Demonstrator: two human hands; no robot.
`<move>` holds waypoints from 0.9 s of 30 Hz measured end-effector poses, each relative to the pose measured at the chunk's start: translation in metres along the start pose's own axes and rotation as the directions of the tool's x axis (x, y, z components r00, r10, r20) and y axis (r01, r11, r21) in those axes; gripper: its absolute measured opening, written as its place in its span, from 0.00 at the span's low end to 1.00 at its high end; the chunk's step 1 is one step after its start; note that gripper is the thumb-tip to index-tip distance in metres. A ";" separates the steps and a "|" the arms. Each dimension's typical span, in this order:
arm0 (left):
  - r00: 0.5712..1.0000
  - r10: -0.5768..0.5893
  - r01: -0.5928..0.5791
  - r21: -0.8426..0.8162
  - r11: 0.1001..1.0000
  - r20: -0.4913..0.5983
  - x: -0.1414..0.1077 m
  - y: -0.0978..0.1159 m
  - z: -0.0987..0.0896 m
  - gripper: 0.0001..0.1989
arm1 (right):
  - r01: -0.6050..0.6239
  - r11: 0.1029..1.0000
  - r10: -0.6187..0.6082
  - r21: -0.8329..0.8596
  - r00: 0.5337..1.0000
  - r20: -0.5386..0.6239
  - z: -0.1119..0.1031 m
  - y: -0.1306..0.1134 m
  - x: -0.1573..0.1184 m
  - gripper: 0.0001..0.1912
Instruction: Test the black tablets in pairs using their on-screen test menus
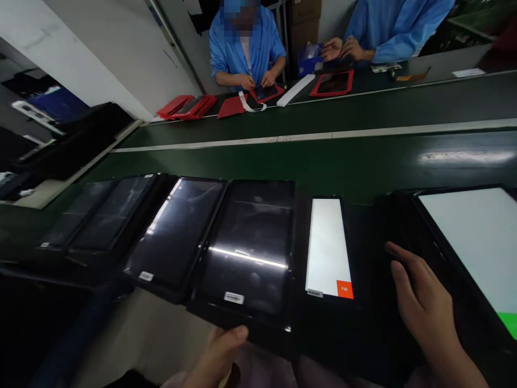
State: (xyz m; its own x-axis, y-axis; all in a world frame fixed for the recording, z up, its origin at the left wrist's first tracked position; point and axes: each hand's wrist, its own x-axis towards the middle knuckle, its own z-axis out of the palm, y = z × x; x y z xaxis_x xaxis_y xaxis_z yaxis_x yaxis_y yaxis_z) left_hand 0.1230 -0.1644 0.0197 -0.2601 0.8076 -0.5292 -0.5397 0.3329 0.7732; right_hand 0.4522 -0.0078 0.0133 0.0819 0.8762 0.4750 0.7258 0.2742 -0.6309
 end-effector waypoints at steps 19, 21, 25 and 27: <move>0.635 0.580 -0.587 0.807 -0.067 0.510 0.150 0.148 0.125 0.20 | 0.107 0.994 -0.107 0.026 0.994 -0.020 0.086 -0.026 0.075 0.29; 0.656 0.573 -0.510 0.848 -0.144 0.492 0.172 0.150 0.134 0.21 | 0.092 0.995 -0.091 0.036 0.995 -0.027 0.086 -0.025 0.079 0.27; 0.683 0.555 -0.451 0.872 -0.189 0.474 0.175 0.149 0.141 0.22 | 0.067 0.996 -0.067 0.059 0.998 -0.007 0.080 -0.023 0.078 0.24; 0.711 0.532 -0.391 0.887 -0.247 0.461 0.170 0.151 0.142 0.21 | 0.052 0.996 -0.054 0.079 0.998 0.028 0.077 -0.022 0.078 0.24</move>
State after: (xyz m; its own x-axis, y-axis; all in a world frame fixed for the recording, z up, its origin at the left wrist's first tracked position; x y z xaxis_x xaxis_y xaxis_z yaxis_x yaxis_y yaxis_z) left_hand 0.1110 0.0924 0.0955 -0.1028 0.9752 0.1961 0.9448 0.0340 0.3258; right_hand 0.3894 0.0851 0.0171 0.0231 0.8709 0.4909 0.6728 0.3497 -0.6520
